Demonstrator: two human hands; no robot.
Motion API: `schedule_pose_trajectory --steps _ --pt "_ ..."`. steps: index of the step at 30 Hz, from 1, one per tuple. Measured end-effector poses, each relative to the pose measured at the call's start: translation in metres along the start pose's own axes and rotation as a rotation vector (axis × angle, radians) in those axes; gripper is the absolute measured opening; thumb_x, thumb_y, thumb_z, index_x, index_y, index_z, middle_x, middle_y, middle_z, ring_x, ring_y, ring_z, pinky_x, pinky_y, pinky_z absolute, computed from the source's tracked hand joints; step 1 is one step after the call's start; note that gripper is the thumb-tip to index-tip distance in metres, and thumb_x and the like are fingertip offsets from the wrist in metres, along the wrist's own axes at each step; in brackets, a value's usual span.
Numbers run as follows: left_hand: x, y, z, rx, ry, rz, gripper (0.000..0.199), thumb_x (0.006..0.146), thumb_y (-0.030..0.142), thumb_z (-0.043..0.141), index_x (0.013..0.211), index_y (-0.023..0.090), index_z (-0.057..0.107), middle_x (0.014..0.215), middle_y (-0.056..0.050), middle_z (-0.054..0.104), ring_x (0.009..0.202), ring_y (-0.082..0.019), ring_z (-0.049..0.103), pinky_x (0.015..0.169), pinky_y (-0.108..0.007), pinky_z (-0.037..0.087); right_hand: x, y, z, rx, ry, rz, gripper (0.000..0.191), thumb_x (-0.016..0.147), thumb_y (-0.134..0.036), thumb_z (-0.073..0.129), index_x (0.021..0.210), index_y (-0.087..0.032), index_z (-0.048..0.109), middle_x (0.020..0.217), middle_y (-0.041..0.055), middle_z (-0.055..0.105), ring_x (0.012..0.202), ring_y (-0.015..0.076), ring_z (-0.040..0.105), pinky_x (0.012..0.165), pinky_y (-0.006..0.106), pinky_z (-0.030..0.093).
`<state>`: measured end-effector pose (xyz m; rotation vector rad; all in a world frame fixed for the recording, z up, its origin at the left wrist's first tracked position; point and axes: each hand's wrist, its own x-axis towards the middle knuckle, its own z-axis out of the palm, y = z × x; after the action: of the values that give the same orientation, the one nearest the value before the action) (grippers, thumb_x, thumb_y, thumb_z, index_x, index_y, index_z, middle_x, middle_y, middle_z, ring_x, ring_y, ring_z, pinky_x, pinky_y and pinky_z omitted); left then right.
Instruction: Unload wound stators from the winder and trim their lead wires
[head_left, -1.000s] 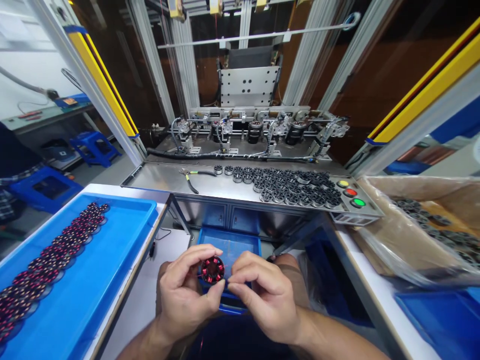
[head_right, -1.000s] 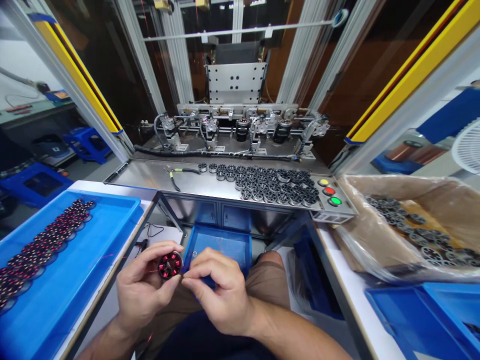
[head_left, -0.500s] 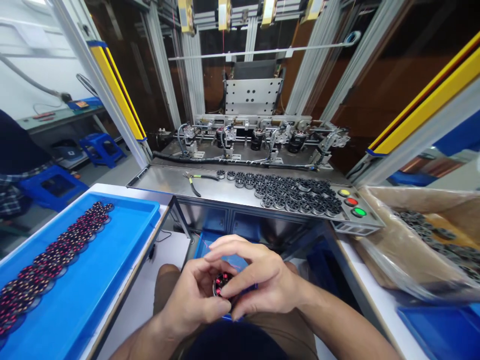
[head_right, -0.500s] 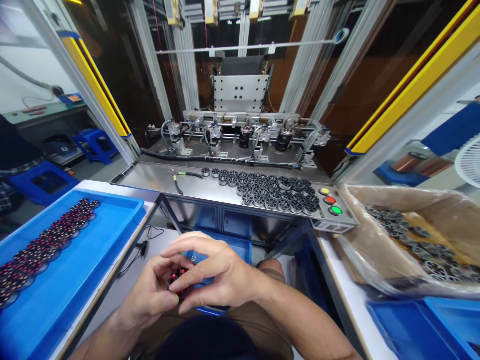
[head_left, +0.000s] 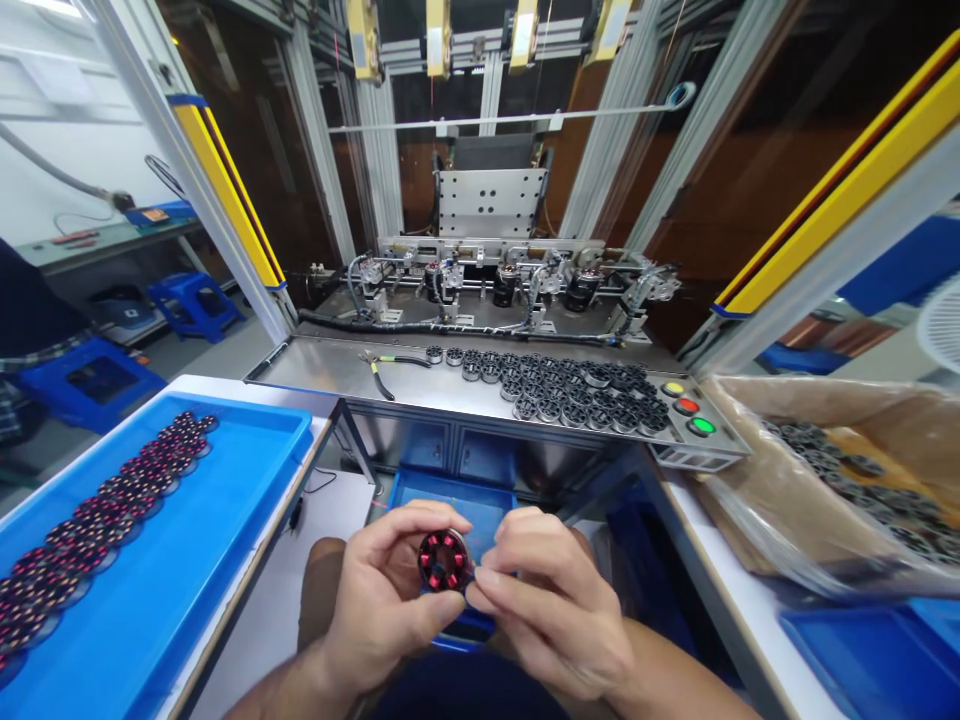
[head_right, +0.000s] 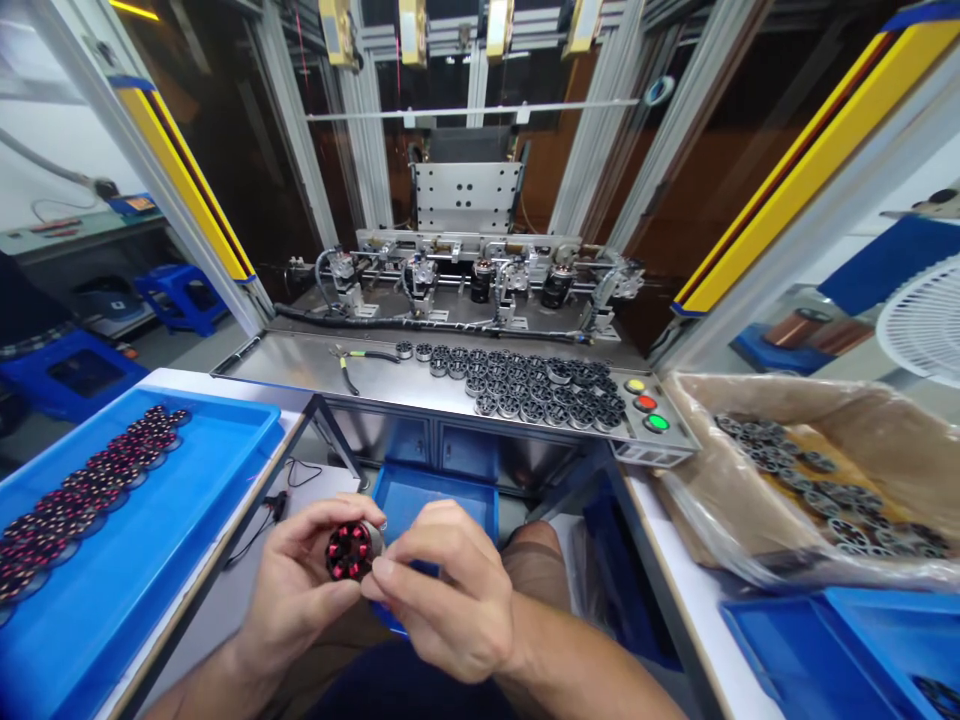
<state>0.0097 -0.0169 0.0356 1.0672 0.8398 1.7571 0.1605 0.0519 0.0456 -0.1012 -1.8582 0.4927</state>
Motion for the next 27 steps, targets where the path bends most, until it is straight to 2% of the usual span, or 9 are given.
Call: schedule_pose_trajectory --steps 4,10,13,15,17,20,24,27 --pt "-0.001 -0.001 0.001 0.161 0.044 0.189 0.042 0.067 0.016 0.084 0.105 0.027 0.072 0.103 -0.004 0.073 0.096 -0.017 0.068 0.081 -0.022 0.056 -0.003 -0.007 0.007 -0.001 0.082 0.101 0.038 0.081 0.0 0.063 0.113 -0.021 0.065 0.082 0.0056 0.066 0.073 0.0182 0.062 0.063 0.034 0.056" --pt "-0.006 -0.009 0.004 0.219 0.113 0.238 0.041 0.068 0.011 0.083 0.103 0.028 0.07 0.108 -0.004 0.069 0.101 -0.017 0.066 0.082 -0.024 0.057 0.0 -0.017 0.024 0.086 0.197 0.364 0.016 0.087 -0.004 0.057 0.086 -0.019 0.063 0.072 0.0023 0.062 0.067 0.0149 0.06 0.056 0.026 0.05" --pt "-0.007 -0.01 0.006 0.176 0.116 0.176 0.042 0.068 0.015 0.084 0.104 0.031 0.068 0.116 -0.001 0.064 0.103 -0.016 0.066 0.087 -0.023 0.055 -0.002 -0.014 0.028 0.106 0.221 0.397 0.014 0.092 -0.013 0.053 0.082 -0.019 0.06 0.07 0.0027 0.06 0.066 0.0154 0.059 0.056 0.027 0.049" --pt "-0.005 -0.007 0.004 0.131 0.061 0.076 0.051 0.067 0.025 0.086 0.112 0.033 0.064 0.118 -0.001 0.063 0.105 -0.016 0.065 0.09 -0.023 0.053 -0.004 -0.009 0.027 0.102 0.203 0.364 0.014 0.094 -0.016 0.051 0.082 -0.019 0.059 0.071 0.003 0.06 0.066 0.0157 0.059 0.057 0.028 0.049" --pt "-0.003 -0.002 -0.001 0.105 -0.045 -0.074 0.058 0.066 0.037 0.085 0.118 0.03 0.06 0.108 -0.002 0.065 0.099 -0.017 0.064 0.087 -0.023 0.052 -0.005 -0.004 0.024 0.093 0.17 0.339 0.014 0.095 -0.017 0.05 0.084 -0.019 0.06 0.071 0.0032 0.06 0.067 0.0158 0.059 0.058 0.028 0.049" --pt "-0.001 0.001 -0.011 0.063 -0.196 -0.267 0.053 0.074 0.049 0.076 0.118 0.025 0.06 0.088 -0.002 0.064 0.076 -0.014 0.062 0.07 -0.022 0.052 -0.003 0.001 0.018 0.082 0.121 0.337 0.014 0.095 -0.014 0.05 0.085 -0.019 0.059 0.072 0.0037 0.06 0.068 0.0159 0.06 0.057 0.028 0.049" --pt "0.0 -0.006 -0.018 -0.049 -0.226 -0.306 0.045 0.083 0.052 0.066 0.116 0.021 0.06 0.074 -0.002 0.065 0.065 -0.015 0.061 0.06 -0.024 0.05 0.0 0.002 0.012 0.05 0.07 0.33 0.015 0.092 -0.01 0.052 0.082 -0.019 0.059 0.07 0.003 0.059 0.067 0.0153 0.059 0.057 0.027 0.049" --pt "0.002 -0.014 -0.019 -0.097 -0.183 -0.299 0.046 0.083 0.052 0.065 0.116 0.021 0.062 0.077 -0.004 0.066 0.065 -0.016 0.064 0.059 -0.025 0.052 0.001 0.001 0.011 0.023 0.08 0.336 0.016 0.089 -0.008 0.053 0.08 -0.019 0.06 0.07 0.0026 0.06 0.065 0.0148 0.059 0.057 0.026 0.049"
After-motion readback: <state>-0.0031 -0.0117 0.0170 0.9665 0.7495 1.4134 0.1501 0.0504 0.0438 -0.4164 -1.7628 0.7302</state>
